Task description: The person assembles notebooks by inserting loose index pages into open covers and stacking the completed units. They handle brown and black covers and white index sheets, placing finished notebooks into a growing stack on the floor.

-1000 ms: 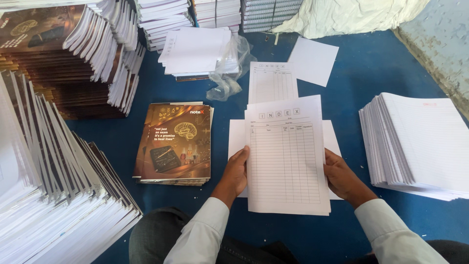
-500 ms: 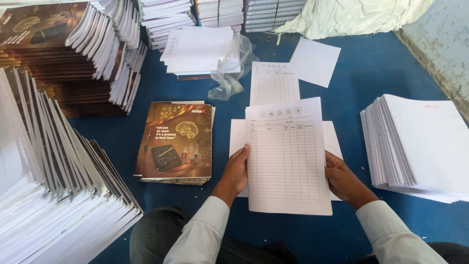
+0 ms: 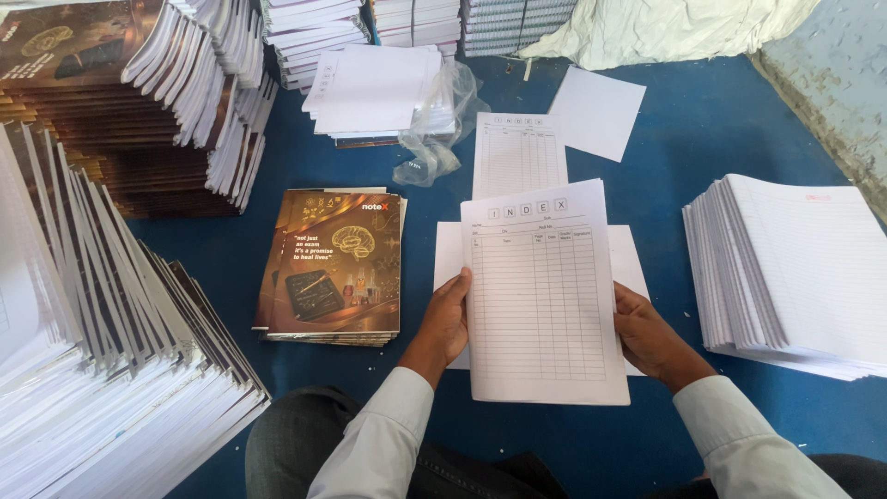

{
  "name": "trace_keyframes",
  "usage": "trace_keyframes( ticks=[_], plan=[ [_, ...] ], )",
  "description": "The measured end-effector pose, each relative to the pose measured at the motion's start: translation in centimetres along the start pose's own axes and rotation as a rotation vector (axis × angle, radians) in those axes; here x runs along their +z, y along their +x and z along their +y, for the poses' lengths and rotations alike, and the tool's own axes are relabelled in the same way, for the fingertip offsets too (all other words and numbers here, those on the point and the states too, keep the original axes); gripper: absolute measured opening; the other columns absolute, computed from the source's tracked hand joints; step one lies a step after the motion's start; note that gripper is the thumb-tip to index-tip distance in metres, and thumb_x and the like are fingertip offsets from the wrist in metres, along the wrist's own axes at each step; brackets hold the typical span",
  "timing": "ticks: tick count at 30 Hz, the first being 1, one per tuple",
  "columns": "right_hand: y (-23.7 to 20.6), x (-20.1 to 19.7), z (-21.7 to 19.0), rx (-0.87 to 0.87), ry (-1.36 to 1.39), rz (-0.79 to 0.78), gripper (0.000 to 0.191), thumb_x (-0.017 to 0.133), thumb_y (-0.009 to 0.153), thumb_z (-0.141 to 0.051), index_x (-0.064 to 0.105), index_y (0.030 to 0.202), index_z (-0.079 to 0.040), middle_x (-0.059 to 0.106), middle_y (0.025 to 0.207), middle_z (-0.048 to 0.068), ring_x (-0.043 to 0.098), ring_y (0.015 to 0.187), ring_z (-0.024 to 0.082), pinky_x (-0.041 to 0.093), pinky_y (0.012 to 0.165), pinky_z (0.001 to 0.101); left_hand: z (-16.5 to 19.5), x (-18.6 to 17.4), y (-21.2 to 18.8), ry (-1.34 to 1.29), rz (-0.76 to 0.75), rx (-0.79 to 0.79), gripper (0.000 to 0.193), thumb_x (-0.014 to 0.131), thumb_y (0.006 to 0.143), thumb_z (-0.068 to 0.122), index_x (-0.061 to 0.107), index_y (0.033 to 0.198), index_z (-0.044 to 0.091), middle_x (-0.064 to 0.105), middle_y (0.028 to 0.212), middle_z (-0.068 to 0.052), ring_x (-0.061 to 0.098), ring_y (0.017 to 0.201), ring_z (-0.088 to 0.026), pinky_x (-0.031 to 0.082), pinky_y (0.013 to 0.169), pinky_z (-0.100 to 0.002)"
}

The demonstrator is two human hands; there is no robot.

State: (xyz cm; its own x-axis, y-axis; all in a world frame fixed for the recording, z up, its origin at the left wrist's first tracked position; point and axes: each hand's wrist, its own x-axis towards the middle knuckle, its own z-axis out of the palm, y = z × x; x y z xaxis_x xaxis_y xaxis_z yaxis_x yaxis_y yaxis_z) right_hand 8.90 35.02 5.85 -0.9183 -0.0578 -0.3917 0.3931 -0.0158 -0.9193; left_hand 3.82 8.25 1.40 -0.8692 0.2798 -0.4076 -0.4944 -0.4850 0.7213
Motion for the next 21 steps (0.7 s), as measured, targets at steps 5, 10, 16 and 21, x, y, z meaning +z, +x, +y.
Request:
trace_keyframes(
  ticks=[5, 10, 16, 21],
  plan=[
    [0.1, 0.0, 0.0, 0.001, 0.019, 0.011, 0.051, 0.056, 0.09, -0.01, 0.053, 0.141, -0.007, 0.072, 0.122, 0.024, 0.075, 0.096, 0.024, 0.065, 0.076, 0.0392, -0.2, -0.1, 0.3, -0.134, 0.03, 0.038, 0.045, 0.054, 0.096, 0.027, 0.054, 0.129, -0.004, 0.066, 0.116, -0.019, 0.067, 0.112, -0.025, 0.056, 0.097, -0.038],
    [0.0, 0.0, -0.2, -0.004, -0.019, 0.017, 0.049, 0.057, 0.091, -0.01, 0.055, 0.14, -0.005, 0.074, 0.12, 0.024, 0.076, 0.094, 0.023, 0.065, 0.076, 0.0388, 0.3, -0.1, -0.3, 0.02, 0.15, 0.063, 0.037, 0.066, 0.092, 0.023, 0.061, 0.118, -0.003, 0.069, 0.101, -0.016, 0.068, 0.093, -0.022, 0.057, 0.081, -0.036],
    [-0.5, 0.4, -0.7, 0.043, -0.057, 0.025, 0.05, 0.056, 0.091, -0.008, 0.055, 0.14, -0.006, 0.074, 0.118, 0.024, 0.076, 0.092, 0.023, 0.065, 0.076, 0.0409, 1.1, 0.0, -0.9, 0.077, 0.146, 0.031, 0.036, 0.069, 0.09, 0.021, 0.064, 0.116, -0.004, 0.072, 0.099, -0.015, 0.07, 0.088, -0.021, 0.06, 0.078, -0.034],
    [-0.7, 0.9, -0.8, 0.056, -0.063, -0.006, 0.049, 0.053, 0.092, -0.009, 0.053, 0.141, -0.007, 0.074, 0.121, 0.022, 0.077, 0.095, 0.022, 0.065, 0.079, 0.0389, 0.3, 0.5, -0.6, 0.063, 0.073, -0.044, 0.036, 0.072, 0.087, 0.012, 0.061, 0.118, -0.005, 0.073, 0.107, -0.022, 0.074, 0.097, -0.028, 0.062, 0.088, -0.036]
  ],
)
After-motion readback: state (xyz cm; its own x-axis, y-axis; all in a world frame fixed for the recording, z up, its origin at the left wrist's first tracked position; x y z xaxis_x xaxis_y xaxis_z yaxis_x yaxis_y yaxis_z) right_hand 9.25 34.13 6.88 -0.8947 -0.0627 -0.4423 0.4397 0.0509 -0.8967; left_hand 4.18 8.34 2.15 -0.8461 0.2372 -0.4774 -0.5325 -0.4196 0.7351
